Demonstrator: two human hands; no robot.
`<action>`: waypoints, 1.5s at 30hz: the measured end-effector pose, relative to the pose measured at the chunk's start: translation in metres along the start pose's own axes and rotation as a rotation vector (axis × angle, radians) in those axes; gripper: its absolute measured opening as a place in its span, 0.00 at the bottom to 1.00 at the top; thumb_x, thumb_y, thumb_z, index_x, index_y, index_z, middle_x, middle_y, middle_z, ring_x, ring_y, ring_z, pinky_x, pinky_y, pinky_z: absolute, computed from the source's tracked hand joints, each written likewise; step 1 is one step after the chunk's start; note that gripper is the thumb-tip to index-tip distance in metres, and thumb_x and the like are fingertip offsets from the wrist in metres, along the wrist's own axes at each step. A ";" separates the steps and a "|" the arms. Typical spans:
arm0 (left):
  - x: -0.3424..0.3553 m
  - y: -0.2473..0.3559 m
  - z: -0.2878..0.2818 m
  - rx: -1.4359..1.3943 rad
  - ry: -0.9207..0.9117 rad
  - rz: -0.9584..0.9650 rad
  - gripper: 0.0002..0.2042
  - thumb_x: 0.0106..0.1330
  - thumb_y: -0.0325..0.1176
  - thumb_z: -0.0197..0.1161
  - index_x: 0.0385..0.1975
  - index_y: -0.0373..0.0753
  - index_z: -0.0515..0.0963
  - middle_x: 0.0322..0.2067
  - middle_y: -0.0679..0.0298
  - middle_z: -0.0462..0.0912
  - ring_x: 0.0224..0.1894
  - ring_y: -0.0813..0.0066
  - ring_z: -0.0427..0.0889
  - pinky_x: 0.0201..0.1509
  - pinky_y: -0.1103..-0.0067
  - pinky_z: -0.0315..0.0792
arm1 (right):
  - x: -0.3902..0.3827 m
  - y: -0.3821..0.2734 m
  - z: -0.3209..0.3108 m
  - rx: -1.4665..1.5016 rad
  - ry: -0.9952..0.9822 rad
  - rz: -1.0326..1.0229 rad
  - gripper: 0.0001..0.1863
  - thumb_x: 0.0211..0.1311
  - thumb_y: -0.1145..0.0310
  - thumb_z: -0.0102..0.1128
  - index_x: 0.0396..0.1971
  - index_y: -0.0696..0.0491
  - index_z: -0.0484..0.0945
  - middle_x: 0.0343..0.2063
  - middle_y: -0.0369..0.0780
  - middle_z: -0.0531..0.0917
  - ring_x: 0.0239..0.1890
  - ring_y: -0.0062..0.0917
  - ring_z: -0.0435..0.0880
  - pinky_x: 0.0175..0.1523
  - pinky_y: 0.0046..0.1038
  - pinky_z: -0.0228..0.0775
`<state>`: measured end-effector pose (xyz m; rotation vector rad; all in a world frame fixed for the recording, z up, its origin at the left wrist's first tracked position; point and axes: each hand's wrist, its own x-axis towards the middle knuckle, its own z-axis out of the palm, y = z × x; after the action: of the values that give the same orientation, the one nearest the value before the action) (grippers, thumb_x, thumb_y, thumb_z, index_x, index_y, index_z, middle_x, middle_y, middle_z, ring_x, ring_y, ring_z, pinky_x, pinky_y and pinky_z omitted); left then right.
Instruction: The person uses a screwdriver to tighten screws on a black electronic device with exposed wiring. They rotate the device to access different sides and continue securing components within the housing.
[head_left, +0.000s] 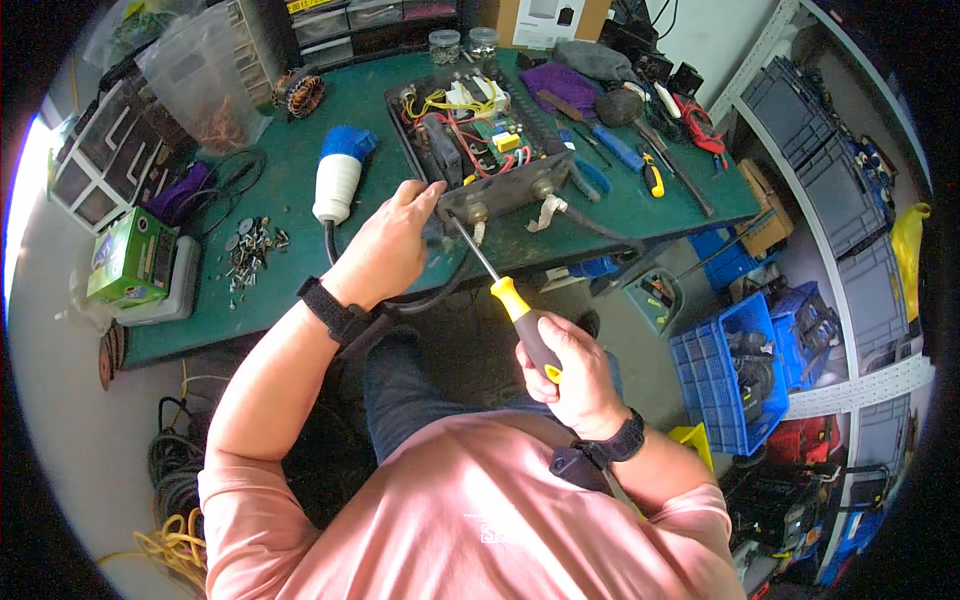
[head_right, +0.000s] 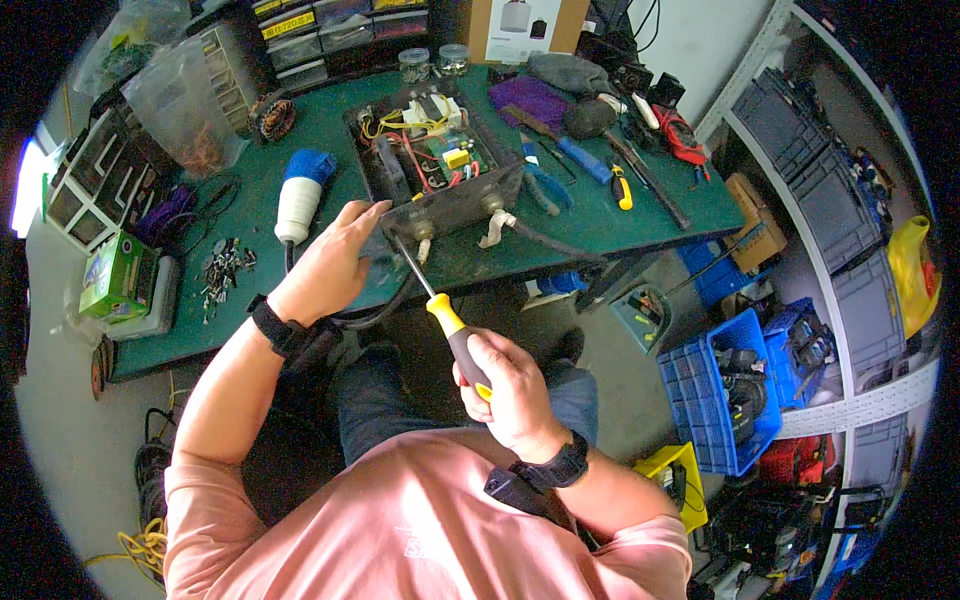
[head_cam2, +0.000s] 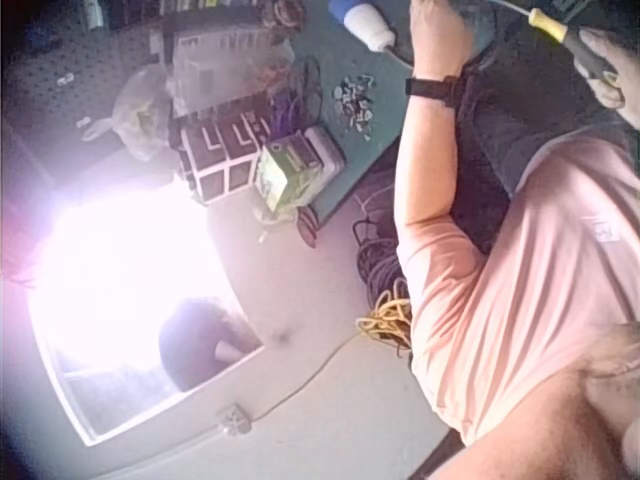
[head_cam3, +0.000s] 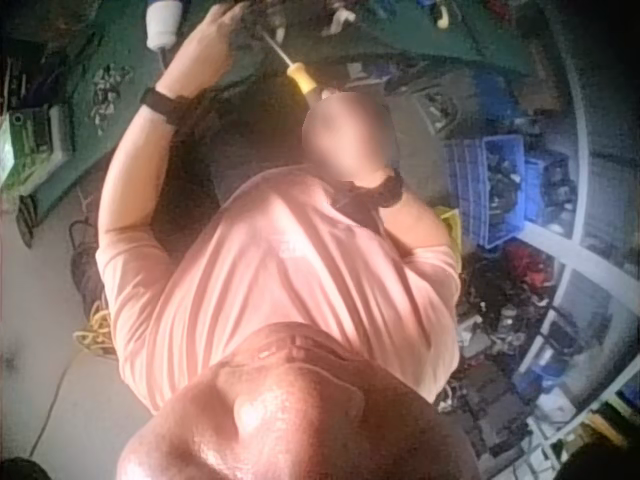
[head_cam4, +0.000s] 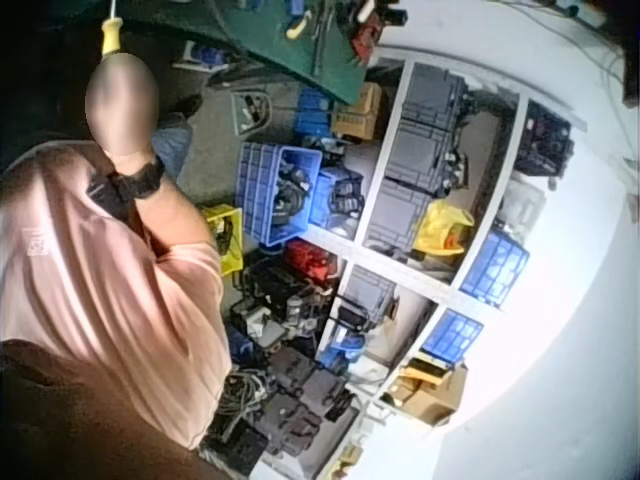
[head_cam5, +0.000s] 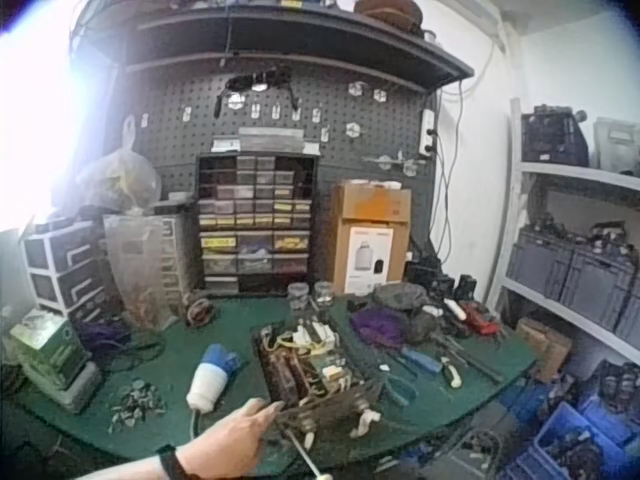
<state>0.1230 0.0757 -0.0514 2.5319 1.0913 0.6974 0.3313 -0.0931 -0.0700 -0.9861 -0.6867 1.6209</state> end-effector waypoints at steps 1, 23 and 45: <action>0.000 0.000 0.000 0.001 0.000 0.002 0.34 0.48 0.14 0.52 0.62 0.31 0.62 0.54 0.45 0.69 0.58 0.46 0.70 0.62 0.67 0.68 | -0.001 -0.003 0.003 -0.071 0.032 -0.012 0.18 0.71 0.60 0.52 0.51 0.58 0.73 0.23 0.33 0.74 0.16 0.10 0.66 0.17 0.14 0.55; 0.003 0.001 -0.001 -0.044 0.001 -0.039 0.34 0.51 0.16 0.54 0.64 0.31 0.60 0.51 0.46 0.70 0.53 0.48 0.73 0.58 0.68 0.70 | 0.012 0.012 -0.014 -0.946 0.369 -0.858 0.17 0.63 0.75 0.58 0.52 0.57 0.72 0.37 0.41 0.73 0.37 0.28 0.73 0.42 0.28 0.69; 0.049 0.010 -0.036 0.794 -0.191 0.244 0.15 0.50 0.47 0.70 0.31 0.44 0.81 0.34 0.66 0.79 0.44 0.67 0.80 0.40 0.70 0.79 | 0.010 -0.023 -0.015 -0.909 0.345 -0.873 0.19 0.66 0.68 0.58 0.52 0.61 0.71 0.30 0.44 0.81 0.30 0.26 0.81 0.37 0.27 0.73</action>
<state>0.1387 0.1084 -0.0013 3.3440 1.1596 0.0383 0.3550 -0.0785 -0.0610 -1.2806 -1.4049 0.3177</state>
